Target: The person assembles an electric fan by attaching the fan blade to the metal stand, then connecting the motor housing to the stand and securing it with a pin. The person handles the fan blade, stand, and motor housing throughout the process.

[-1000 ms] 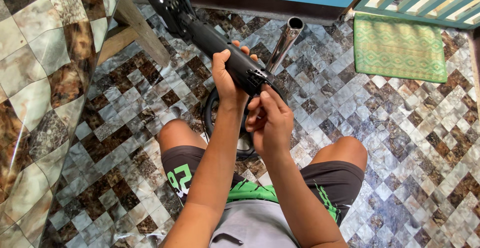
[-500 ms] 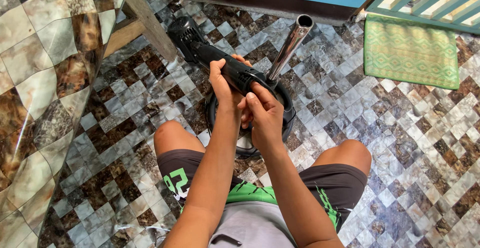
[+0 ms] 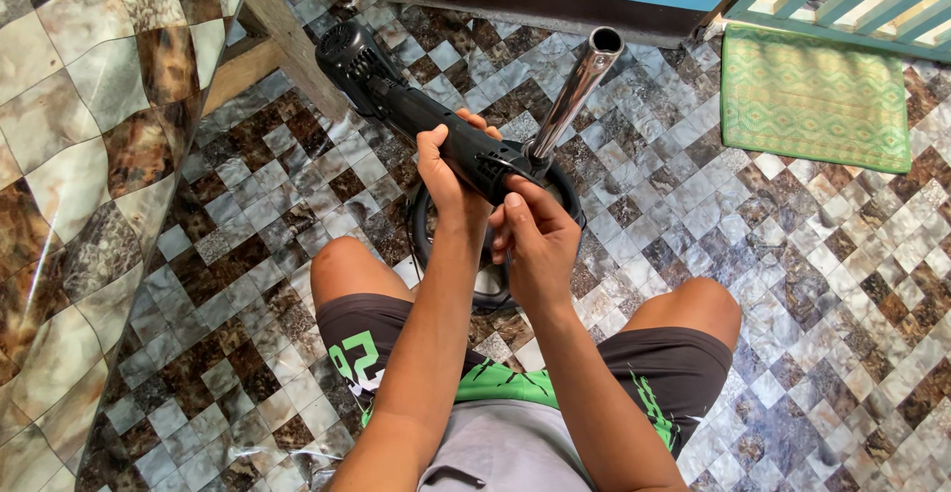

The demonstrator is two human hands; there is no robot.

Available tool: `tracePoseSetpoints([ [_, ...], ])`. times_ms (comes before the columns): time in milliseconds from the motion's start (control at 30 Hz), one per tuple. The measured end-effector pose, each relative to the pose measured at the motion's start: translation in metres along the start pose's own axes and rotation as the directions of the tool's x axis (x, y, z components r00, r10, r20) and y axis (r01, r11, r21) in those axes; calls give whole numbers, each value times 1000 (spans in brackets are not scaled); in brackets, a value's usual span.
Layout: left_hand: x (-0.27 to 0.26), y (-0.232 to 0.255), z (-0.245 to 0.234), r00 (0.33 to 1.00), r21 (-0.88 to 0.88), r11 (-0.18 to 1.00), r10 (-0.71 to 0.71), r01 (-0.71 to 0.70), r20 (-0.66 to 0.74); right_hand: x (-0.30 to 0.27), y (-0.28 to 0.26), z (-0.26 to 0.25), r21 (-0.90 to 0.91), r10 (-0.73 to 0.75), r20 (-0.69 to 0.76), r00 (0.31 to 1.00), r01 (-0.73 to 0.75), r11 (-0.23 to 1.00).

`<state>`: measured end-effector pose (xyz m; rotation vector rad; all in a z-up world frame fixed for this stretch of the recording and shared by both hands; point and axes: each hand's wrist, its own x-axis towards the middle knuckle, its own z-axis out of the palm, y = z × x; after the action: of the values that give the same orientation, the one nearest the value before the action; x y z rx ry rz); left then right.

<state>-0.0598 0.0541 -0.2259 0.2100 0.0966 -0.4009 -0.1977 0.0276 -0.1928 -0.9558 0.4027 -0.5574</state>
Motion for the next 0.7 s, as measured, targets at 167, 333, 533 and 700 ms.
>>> tracePoseSetpoints([
  [167,-2,-4,-2,1000,-53,999,8,-8,-3,-3,6,-2,-67,-80,-40,996,77,995],
  [333,-5,-1,1,1000,-20,999,-28,28,-4,-10,3,-5,-225,-166,24,986,167,960],
  [533,-6,8,15,999,16,1000,-15,15,-39,-14,-12,-15,-368,-303,4,953,284,886],
  [700,-6,19,30,997,48,998,-39,42,-59,-9,-33,-13,-560,-547,87,832,495,664],
])
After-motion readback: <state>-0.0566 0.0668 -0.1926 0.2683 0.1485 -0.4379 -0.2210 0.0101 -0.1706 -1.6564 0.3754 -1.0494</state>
